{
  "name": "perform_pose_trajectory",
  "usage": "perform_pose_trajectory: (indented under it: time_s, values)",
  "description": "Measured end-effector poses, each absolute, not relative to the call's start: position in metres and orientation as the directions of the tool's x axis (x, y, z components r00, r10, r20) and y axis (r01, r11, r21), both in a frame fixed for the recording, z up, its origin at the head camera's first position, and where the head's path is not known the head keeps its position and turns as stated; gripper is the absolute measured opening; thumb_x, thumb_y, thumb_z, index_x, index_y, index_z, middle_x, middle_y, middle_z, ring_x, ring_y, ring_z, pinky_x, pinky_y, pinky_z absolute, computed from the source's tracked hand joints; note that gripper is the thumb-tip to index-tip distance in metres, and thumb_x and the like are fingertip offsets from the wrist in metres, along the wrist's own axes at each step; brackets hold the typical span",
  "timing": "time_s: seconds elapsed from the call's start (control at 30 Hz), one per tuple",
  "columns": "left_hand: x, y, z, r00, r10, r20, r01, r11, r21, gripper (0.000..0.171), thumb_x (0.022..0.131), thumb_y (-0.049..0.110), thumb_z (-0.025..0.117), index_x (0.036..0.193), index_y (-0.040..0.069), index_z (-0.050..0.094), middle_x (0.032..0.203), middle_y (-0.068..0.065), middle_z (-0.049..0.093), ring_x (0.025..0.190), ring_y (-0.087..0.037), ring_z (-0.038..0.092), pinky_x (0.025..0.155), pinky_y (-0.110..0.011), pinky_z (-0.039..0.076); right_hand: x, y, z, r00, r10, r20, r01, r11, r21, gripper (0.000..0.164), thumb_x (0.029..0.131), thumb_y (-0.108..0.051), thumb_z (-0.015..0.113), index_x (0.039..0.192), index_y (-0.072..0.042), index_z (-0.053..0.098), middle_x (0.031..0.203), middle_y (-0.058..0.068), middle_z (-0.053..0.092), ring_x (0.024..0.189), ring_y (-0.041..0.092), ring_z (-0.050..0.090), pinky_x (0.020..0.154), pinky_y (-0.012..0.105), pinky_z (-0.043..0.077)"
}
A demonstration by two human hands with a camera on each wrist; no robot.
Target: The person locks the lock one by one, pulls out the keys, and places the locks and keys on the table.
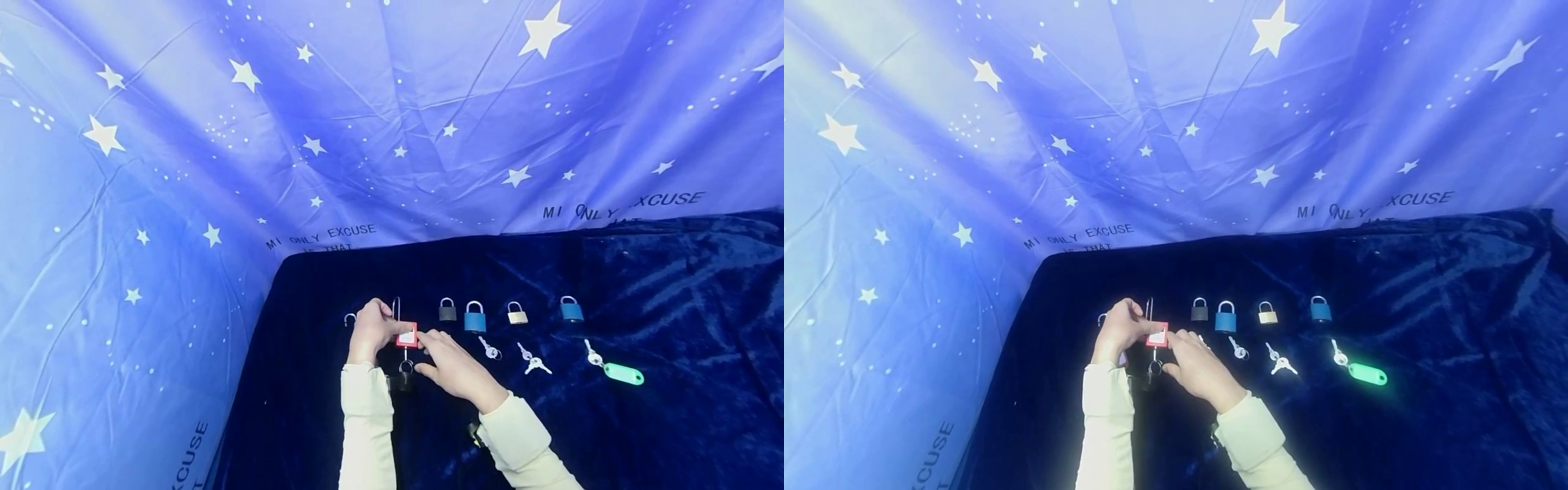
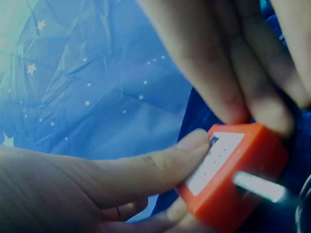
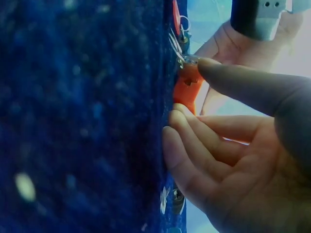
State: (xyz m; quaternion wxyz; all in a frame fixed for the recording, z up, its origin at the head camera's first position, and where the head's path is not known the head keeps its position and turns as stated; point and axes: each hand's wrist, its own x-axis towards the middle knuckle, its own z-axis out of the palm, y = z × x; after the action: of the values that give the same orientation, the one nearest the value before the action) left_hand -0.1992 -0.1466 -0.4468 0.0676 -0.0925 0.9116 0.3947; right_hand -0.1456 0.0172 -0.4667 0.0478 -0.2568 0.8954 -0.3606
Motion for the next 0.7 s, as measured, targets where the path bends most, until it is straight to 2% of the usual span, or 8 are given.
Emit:
perform_pose_trajectory:
  time_s: [0.13,0.3,0.43,0.6,0.7]
  values:
    - [-0.199,-0.151,-0.444,-0.972,-0.105,-0.21,-0.229,0.627,0.745,0.052,0.059,0.031,0.083,0.089,0.005,0.049,0.071,-0.001,0.062,0.068,-0.016,0.057,0.067,-0.034,0.047,-0.148,0.018,-0.467,-0.884,-0.458,0.094,-0.382,0.593,-0.708,0.036,0.082,-0.021,0.065,0.113,-0.004,0.055,0.094,0.0,0.053,0.087,0.013,0.052,0.078,0.032,0.044]
    - [-0.2,-0.153,-0.437,-0.985,-0.056,-0.165,-0.166,0.583,0.795,0.053,0.06,0.034,0.082,0.089,0.005,0.048,0.074,-0.001,0.063,0.067,-0.015,0.059,0.067,-0.032,0.047,-0.156,0.019,-0.465,-0.951,-0.303,0.068,-0.227,0.531,-0.816,0.03,0.084,-0.033,0.062,0.106,-0.012,0.06,0.086,-0.007,0.059,0.076,0.006,0.056,0.07,0.027,0.046]
    - [-0.199,-0.152,-0.433,-0.989,0.009,-0.15,-0.127,0.483,0.866,0.054,0.063,0.032,0.081,0.091,0.004,0.046,0.079,-0.003,0.066,0.072,-0.015,0.062,0.069,-0.032,0.048,-0.16,0.02,-0.462,-0.977,-0.208,0.049,-0.146,0.482,-0.864,0.029,0.085,-0.036,0.061,0.101,-0.012,0.061,0.082,-0.006,0.062,0.075,0.007,0.058,0.069,0.028,0.047]
    - [-0.199,-0.15,-0.429,-0.988,0.075,-0.133,-0.095,0.378,0.921,0.055,0.063,0.028,0.081,0.094,0.003,0.044,0.082,-0.005,0.067,0.075,-0.016,0.063,0.072,-0.031,0.049,-0.163,0.021,-0.462,-0.978,-0.207,0.028,-0.115,0.419,-0.901,0.029,0.086,-0.034,0.061,0.103,-0.01,0.059,0.081,-0.003,0.063,0.074,0.007,0.059,0.067,0.025,0.048]
    - [-0.199,-0.149,-0.428,-0.992,0.073,-0.102,-0.065,0.401,0.914,0.056,0.063,0.031,0.081,0.097,0.005,0.045,0.083,-0.003,0.065,0.073,-0.015,0.062,0.073,-0.029,0.048,-0.164,0.022,-0.461,-0.975,-0.216,0.042,-0.123,0.376,-0.918,0.03,0.086,-0.03,0.061,0.105,-0.007,0.057,0.08,-0.003,0.063,0.069,0.007,0.06,0.065,0.025,0.048]
